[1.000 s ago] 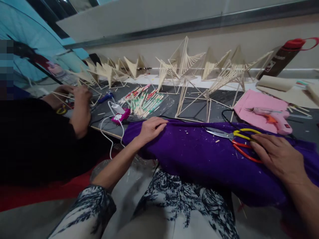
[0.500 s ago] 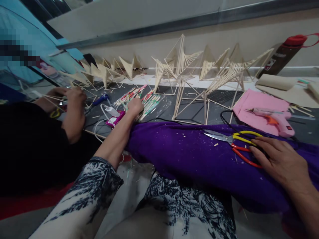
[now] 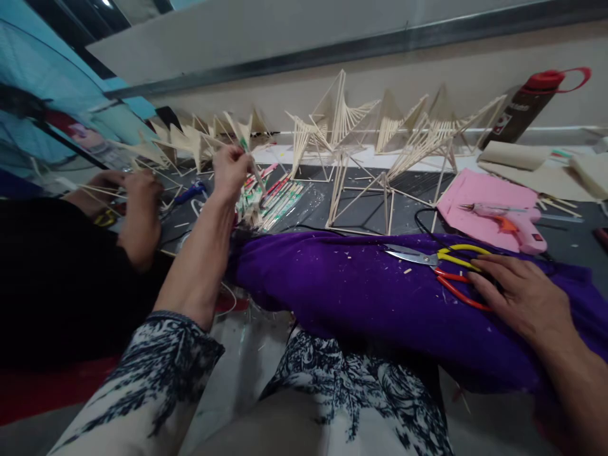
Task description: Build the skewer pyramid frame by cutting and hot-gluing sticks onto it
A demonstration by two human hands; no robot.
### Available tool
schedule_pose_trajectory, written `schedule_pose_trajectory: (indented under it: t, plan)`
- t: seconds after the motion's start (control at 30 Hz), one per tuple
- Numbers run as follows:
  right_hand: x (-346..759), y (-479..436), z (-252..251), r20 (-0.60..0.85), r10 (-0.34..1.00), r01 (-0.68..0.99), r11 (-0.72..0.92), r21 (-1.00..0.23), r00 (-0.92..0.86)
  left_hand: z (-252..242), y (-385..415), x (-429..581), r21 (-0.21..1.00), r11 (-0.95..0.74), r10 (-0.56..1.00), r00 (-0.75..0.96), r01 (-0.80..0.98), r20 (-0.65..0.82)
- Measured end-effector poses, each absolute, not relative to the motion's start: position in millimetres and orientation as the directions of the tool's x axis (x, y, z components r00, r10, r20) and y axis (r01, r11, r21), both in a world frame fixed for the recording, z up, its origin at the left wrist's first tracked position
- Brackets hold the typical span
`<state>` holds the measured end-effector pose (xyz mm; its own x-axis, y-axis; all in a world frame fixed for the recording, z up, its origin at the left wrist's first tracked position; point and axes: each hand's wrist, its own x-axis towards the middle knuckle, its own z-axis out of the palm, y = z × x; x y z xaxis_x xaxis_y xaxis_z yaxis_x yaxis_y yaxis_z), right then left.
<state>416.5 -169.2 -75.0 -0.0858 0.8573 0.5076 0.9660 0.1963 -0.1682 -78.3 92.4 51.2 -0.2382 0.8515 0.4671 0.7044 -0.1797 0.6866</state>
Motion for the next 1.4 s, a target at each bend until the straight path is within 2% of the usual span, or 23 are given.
schedule_pose_trajectory:
  t: [0.07, 0.1, 0.2, 0.27, 0.37, 0.43, 0.53, 0.6, 0.73, 0.83, 0.93, 1.07, 1.2, 1.4]
  plan:
    - [422.5, -169.3, -77.9, 0.521, 0.839, 0.932, 0.301, -0.203, -0.158, 61.8, 77.6, -69.1, 0.864, -0.324, 0.833, -0.316, 0.384, 0.453]
    - [424.3, -170.4, -77.1, 0.547, 0.824, 0.92, 0.318, -0.231, -0.147, 64.6, 67.4, -62.5, 0.916, -0.339, 0.873, -0.292, 0.216, 0.392]
    - [418.4, -179.7, -63.8, 0.671, 0.741, 0.925, 0.248, -0.288, 0.01, 59.4, 27.3, -35.4, 0.964, -0.177, 0.982, -0.1, -0.198, 0.16]
    - [399.9, -190.0, -47.7, 0.727, 0.683, 0.924, 0.228, -0.306, 0.073, 45.1, -4.4, -12.2, 0.946, -0.01, 0.998, 0.052, -0.323, 0.029]
    - [348.3, -205.1, -24.2, 0.642, 0.766, 0.837, 0.336, -0.432, 0.024, 18.0, -52.4, 25.0, 0.918, 0.182, 0.953, 0.293, -0.351, -0.077]
    - [306.5, -210.4, -15.7, 0.463, 0.885, 0.733, 0.345, -0.587, -0.047, 2.8, -80.7, 46.9, 0.907, 0.232, 0.926, 0.366, -0.35, -0.095]
    - [255.9, -210.7, -18.4, 0.121, 0.982, 0.51, 0.178, -0.841, -0.144, -11.0, -111.5, 68.9, 0.907, 0.236, 0.919, 0.383, -0.348, -0.092]
    - [238.6, -209.6, -27.8, 0.001, 0.987, 0.374, 0.062, -0.925, -0.16, -15.4, -122.0, 74.5, 0.919, 0.22, 0.915, 0.395, -0.328, -0.079]
    - [234.3, -213.0, -47.9, -0.055, 0.995, 0.26, -0.032, -0.965, -0.08, -17.1, -121.8, 67.9, 0.932, 0.165, 0.945, 0.323, -0.322, -0.056]
    - [236.4, -222.4, -53.1, -0.124, 0.988, 0.203, -0.102, -0.974, -0.095, -14.3, -118.4, 60.1, 0.931, 0.095, 0.982, 0.185, -0.353, -0.03]
    - [233.3, -234.1, -48.4, -0.128, 0.986, 0.198, -0.105, -0.974, -0.106, -11.7, -127.5, 61.8, 0.911, 0.077, 0.992, 0.126, -0.406, -0.028]
    - [225.0, -242.4, -39.6, -0.087, 0.993, 0.201, -0.07, -0.977, -0.078, -14.1, -156.9, 77.1, 0.877, 0.146, 0.971, 0.237, -0.458, -0.038]
    - [217.9, -240.1, -40.6, -0.06, 0.998, 0.125, -0.057, -0.991, -0.015, -25.1, -182.8, 93.2, 0.89, 0.207, 0.923, 0.383, -0.405, -0.04]
    - [218.8, -240.2, -45.0, -0.068, 0.997, 0.089, -0.065, -0.994, -0.033, -37.2, -190.0, 88.9, 0.891, 0.293, 0.884, 0.454, -0.348, -0.113]
